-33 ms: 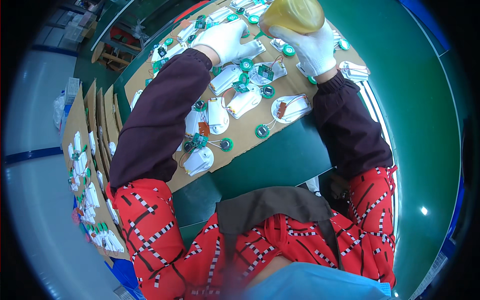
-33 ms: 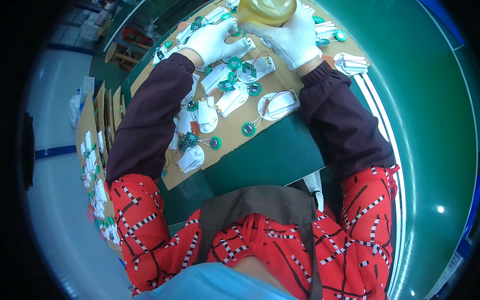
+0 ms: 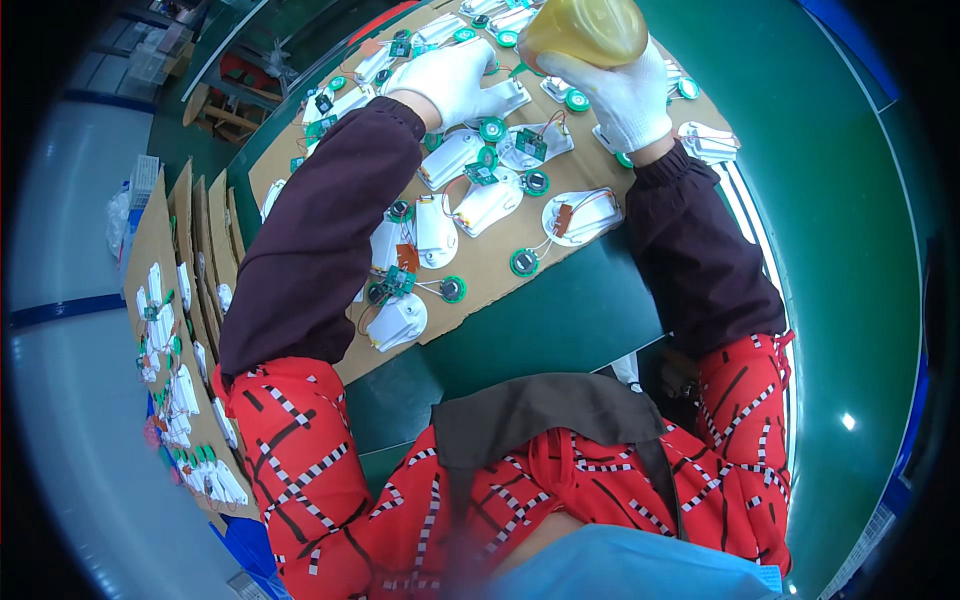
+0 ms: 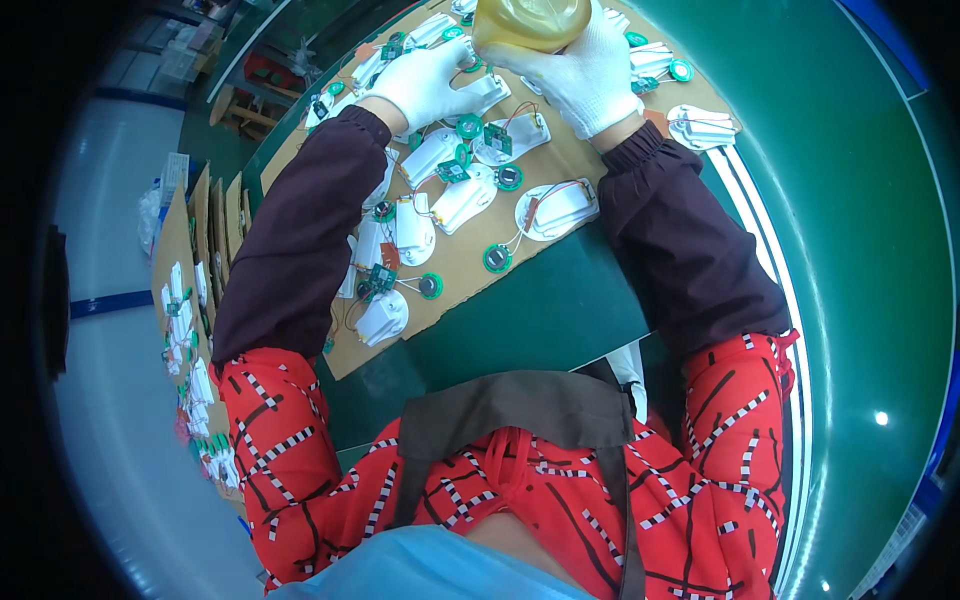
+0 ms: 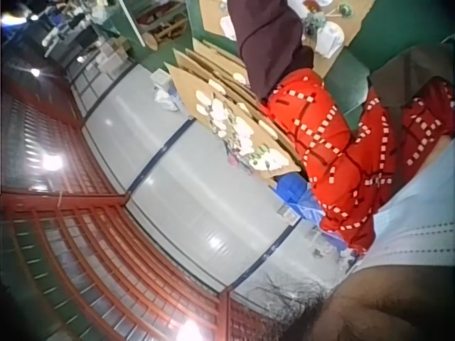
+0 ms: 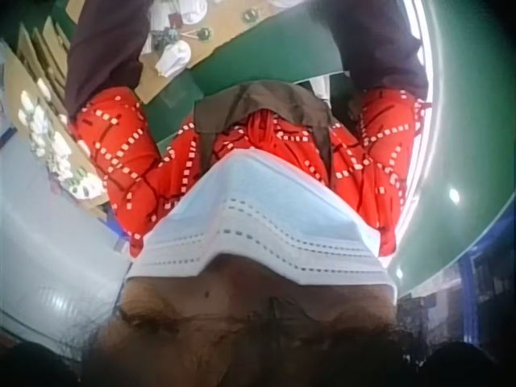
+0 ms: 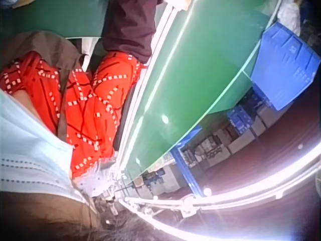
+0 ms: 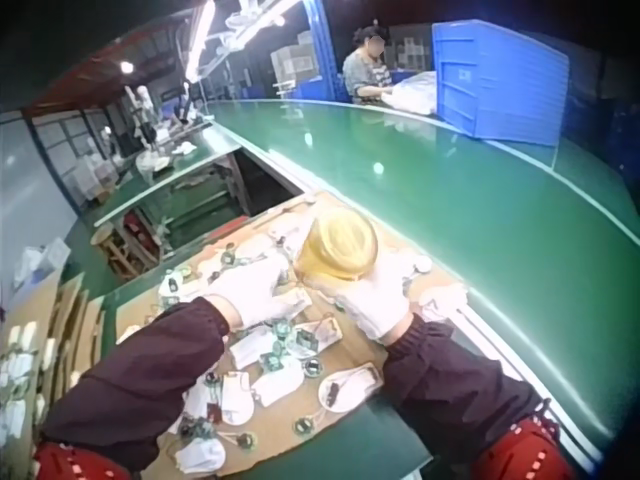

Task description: Applying a liquid substance from a dispensing bottle to small plastic and electronic components arranged on cardboard sheets.

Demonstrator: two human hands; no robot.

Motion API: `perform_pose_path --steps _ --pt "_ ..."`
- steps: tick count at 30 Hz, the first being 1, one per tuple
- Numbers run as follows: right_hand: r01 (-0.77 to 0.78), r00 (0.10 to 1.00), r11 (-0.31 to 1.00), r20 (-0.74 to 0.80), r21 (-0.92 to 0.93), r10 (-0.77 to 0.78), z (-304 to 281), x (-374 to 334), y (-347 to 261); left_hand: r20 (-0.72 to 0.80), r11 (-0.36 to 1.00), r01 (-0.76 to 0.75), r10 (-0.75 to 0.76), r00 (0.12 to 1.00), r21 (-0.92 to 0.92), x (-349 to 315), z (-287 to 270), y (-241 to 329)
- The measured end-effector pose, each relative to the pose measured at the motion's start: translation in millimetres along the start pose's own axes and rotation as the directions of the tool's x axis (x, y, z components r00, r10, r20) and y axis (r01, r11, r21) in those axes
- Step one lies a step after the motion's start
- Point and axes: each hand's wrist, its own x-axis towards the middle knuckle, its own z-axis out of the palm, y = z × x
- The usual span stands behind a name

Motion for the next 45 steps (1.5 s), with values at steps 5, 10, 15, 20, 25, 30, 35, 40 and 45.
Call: perform_pose_path --steps 5,10,15,20,25,30,35,40,45 --pt "-0.050 0.998 0.984 -0.031 0.169 0.056 0 5 -16 0.063 0.999 0.041 -0.042 0.997 0.015 5 -2 5" --pt "-0.089 0.995 0.976 -0.017 0.200 0.094 1 6 -16 0.031 0.999 -0.024 0.023 0.999 0.026 5 -1 4" --pt "-0.048 0.997 0.987 -0.052 0.155 0.057 2 5 -10 0.069 1.000 0.001 -0.003 0.998 0.026 7 0 5" --pt "-0.015 1.000 0.996 -0.007 0.085 0.015 3 6 -13 0.055 0.999 -0.020 0.018 0.998 0.038 9 6 -1" --pt "-0.006 1.000 0.989 -0.013 0.148 0.008 4 4 -14 0.088 0.999 -0.003 -0.001 0.996 0.047 10 4 1" --pt "-0.084 0.996 0.960 0.049 0.266 0.074 -2 4 -28 0.059 0.999 -0.026 0.023 0.998 0.039 4 2 4" --pt "-0.056 0.998 0.997 0.025 -0.047 0.057 -4 5 -25 0.085 1.000 -0.002 0.000 0.996 0.026 -1 -3 7" --pt "-0.085 0.996 0.987 0.012 0.135 0.084 -9 11 -22 0.095 0.999 0.001 -0.005 0.995 0.044 5 -9 11" --pt "-0.071 0.997 0.989 0.004 0.128 0.071 -5 14 -10 0.062 0.998 -0.028 0.025 0.998 0.050 5 -5 3"
